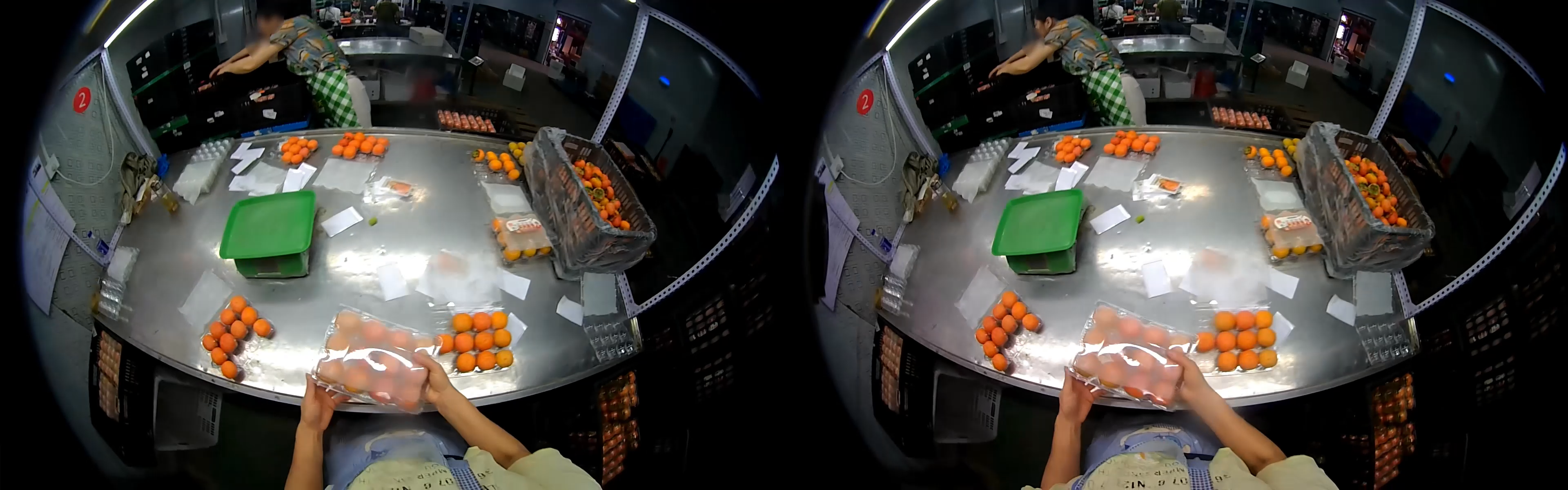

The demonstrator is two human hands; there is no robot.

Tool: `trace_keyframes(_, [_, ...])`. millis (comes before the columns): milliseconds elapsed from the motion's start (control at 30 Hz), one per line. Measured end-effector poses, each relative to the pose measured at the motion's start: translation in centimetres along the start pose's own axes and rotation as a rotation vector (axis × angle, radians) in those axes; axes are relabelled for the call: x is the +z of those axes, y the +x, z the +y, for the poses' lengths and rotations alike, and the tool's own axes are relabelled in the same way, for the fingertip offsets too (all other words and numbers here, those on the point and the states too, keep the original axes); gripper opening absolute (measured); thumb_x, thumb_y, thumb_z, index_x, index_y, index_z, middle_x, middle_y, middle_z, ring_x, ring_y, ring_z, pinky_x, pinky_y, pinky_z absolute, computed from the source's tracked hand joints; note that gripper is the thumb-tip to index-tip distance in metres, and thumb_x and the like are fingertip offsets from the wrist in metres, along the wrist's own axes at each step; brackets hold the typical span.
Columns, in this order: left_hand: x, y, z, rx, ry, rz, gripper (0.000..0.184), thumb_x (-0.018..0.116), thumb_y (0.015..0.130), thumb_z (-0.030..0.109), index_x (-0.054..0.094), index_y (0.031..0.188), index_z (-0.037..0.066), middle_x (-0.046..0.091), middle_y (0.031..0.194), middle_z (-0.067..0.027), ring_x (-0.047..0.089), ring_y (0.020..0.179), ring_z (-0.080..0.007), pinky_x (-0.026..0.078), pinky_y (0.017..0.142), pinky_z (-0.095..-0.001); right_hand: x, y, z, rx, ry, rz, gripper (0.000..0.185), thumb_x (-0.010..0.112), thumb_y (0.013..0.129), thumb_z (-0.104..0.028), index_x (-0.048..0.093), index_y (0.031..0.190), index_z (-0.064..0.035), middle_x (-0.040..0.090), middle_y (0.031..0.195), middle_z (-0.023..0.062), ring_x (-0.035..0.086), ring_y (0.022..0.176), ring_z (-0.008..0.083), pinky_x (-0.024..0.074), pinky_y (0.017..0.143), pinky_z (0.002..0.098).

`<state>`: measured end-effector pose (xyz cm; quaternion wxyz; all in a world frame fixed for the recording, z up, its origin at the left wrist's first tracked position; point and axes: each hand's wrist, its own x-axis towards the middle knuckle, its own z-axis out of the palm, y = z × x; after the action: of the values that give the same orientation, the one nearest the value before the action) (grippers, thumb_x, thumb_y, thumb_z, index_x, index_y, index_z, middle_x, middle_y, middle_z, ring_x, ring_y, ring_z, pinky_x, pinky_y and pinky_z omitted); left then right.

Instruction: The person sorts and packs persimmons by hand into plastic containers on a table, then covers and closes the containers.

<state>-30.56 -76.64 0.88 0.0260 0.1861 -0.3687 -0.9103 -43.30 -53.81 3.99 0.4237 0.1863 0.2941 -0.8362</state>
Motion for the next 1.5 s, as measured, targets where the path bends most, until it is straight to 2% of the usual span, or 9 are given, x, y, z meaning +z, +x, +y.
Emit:
trace_keyframes(133, [-4.9,1.2,2.9,0.009,0.112,0.068,0.067,0.023,0.096,0.059,0.034,0.138,0.008,0.051,0.128,-0.0147,0.055,0.111,-0.0304,0.047,0.091,-0.046,0.4,5.9,4.3,0.17,-0.035,0.15,0.051,0.058,0.086,-0.035,0.048,0.127,-0.0063,0.059,0.118,0.0135,0.059,0.106,0.0289,0.0511,0.089,0.0459])
trace_keyframes(267, [-7.1,3.3,4.3,-0.164,0.037,0.149,0.063,0.028,0.097,0.052,0.031,0.141,0.006,0.051,0.128,-0.0179,0.058,0.105,-0.0284,0.048,0.088,-0.042,1.8,8.3,6.1,-0.024,0.006,0.068,0.055,0.06,0.085,-0.04,0.05,0.126,-0.0056,0.06,0.117,0.0141,0.061,0.105,0.029,0.053,0.086,0.0479])
trace_keyframes(333, [-10.6,4.4,3.4,-0.258,0.02,0.041,0.064,0.037,0.094,0.052,0.027,0.144,0.013,0.054,0.122,-0.0184,0.06,0.098,-0.0274,0.049,0.086,-0.041,-2.4,10.9,6.2,0.168,-0.011,0.228,0.055,0.06,0.086,-0.039,0.048,0.127,-0.0041,0.06,0.117,0.0152,0.061,0.104,0.029,0.0537,0.086,0.0449])
trace_keyframes(600, [-9.6,5.5,4.8,-0.172,-0.151,-0.11,0.058,0.04,0.094,0.039,0.024,0.144,0.013,0.055,0.12,-0.0203,0.061,0.102,-0.03,0.051,0.084,-0.0428,-0.1,11.7,4.7,0.026,-0.201,0.256,0.052,0.06,0.087,-0.037,0.048,0.127,-0.0053,0.06,0.116,0.014,0.063,0.102,0.0261,0.0546,0.086,0.0393])
trace_keyframes(833, [-9.6,6.2,4.6,-0.107,0.062,-0.036,0.071,0.062,0.085,0.01,0.023,0.144,0.014,0.047,0.129,-0.0164,0.056,0.11,-0.0277,0.051,0.087,-0.0426,0.4,11.5,5.1,-0.085,-0.302,0.324,0.05,0.054,0.093,-0.037,0.046,0.129,-0.0031,0.057,0.12,0.0144,0.058,0.108,0.0247,0.0505,0.091,0.0401])
trace_keyframes(933, [-8.4,6.4,4.0,-0.175,-0.218,0.037,0.067,0.062,0.086,0.012,0.024,0.142,0.013,0.048,0.13,-0.0128,0.055,0.111,-0.0252,0.049,0.091,-0.0395,-0.1,11.3,6.0,-0.159,-0.339,0.319,0.047,0.055,0.093,-0.035,0.047,0.127,-0.0039,0.058,0.117,0.0112,0.058,0.107,0.0223,0.0501,0.09,0.038])
trace_keyframes(1133, [-7.8,11.7,2.9,-0.083,-0.127,0.131,0.046,0.058,0.091,0.019,0.041,0.132,0.007,0.056,0.12,-0.0084,0.056,0.108,-0.0207,0.046,0.094,-0.0355,1.8,6.9,8.7,-0.17,-0.462,0.227,0.043,0.064,0.088,-0.024,0.048,0.123,-0.0031,0.06,0.11,0.0092,0.061,0.097,0.0186,0.0521,0.086,0.0321])
trace_keyframes(1233, [-7.9,15.2,5.7,-0.244,-0.007,-0.014,0.04,0.058,0.09,0.018,0.047,0.125,0.004,0.058,0.115,-0.0082,0.058,0.105,-0.0201,0.048,0.092,-0.0354,-0.7,4.6,8.5,-0.007,-0.628,0.219,0.053,0.061,0.09,-0.026,0.041,0.132,-0.0017,0.058,0.115,0.0116,0.061,0.1,0.0204,0.0509,0.086,0.0329])
trace_keyframes(1500, [-0.4,23.3,8.3,-0.466,0.865,-0.578,0.053,0.068,0.081,0.021,0.051,0.127,0.002,0.058,0.117,-0.0098,0.055,0.105,-0.0181,0.044,0.093,-0.0319,-3.1,2.3,6.4,-0.46,-1.344,0.439,0.046,0.065,0.084,-0.014,0.046,0.124,-0.0017,0.064,0.097,0.0099,0.061,0.078,0.0143,0.0504,0.073,0.0273])
